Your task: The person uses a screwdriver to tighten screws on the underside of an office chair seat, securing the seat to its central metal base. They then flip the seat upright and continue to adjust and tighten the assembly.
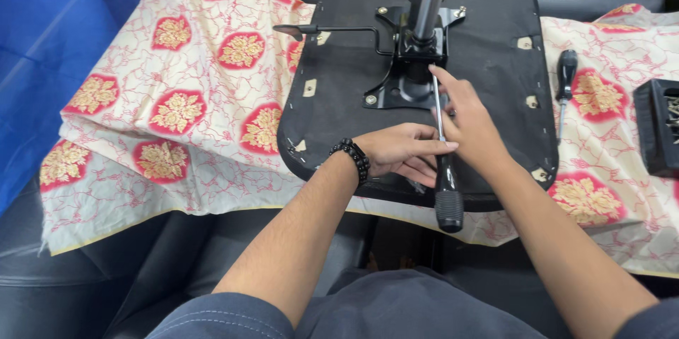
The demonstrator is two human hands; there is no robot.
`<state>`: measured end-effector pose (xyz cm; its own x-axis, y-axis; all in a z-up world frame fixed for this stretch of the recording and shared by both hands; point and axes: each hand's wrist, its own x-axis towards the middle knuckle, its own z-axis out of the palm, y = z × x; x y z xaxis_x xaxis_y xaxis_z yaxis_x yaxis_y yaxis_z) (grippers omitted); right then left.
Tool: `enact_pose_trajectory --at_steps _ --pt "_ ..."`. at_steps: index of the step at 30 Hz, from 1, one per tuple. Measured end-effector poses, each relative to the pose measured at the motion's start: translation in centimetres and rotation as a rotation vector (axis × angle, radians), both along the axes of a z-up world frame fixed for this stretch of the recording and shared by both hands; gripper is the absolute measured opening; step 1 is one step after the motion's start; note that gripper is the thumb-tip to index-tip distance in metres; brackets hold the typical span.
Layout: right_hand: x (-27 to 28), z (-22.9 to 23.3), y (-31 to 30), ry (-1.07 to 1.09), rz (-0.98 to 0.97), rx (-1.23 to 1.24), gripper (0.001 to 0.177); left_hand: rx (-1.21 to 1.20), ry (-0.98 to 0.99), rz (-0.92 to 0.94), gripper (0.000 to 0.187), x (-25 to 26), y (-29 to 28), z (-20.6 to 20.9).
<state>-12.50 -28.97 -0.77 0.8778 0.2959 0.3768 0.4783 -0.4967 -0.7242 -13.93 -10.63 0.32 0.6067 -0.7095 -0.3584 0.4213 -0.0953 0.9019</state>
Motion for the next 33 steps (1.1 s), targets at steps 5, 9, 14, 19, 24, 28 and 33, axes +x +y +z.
enact_pose_trajectory --at_steps 5,9,14,19,24,28,33 --pt "-4.3 1.4 -5.8 0.108 0.013 0.085 0.055 -0.117 0.078 0.065 0.053 1.3 -4.9 -1.5" --pt "-5.5 2.2 -8.5 0.332 0.047 0.352 0.056 -0.191 0.125 0.124 0.047 2.7 -7.0 -2.3" --pt "-6.3 3.2 -9.6 0.055 0.128 0.061 0.059 -0.216 0.202 0.166 0.046 4.4 -8.3 -2.2" --pt "-4.9 4.9 -10.0 0.087 0.067 0.167 0.041 0.01 0.061 0.227 0.052 5.6 -6.5 -1.8" --pt "-3.0 6.2 -9.4 0.19 0.004 0.359 0.031 0.466 -0.59 0.552 0.027 6.7 -5.2 -2.5" --pt "0.6 6.6 -8.6 0.162 0.233 0.674 0.024 0.577 -1.106 0.553 0.031 6.1 -5.2 -4.3" --pt "5.6 7.3 -8.4 0.146 0.336 0.906 0.026 0.69 -1.227 0.572 0.034 5.6 -6.2 -6.0"
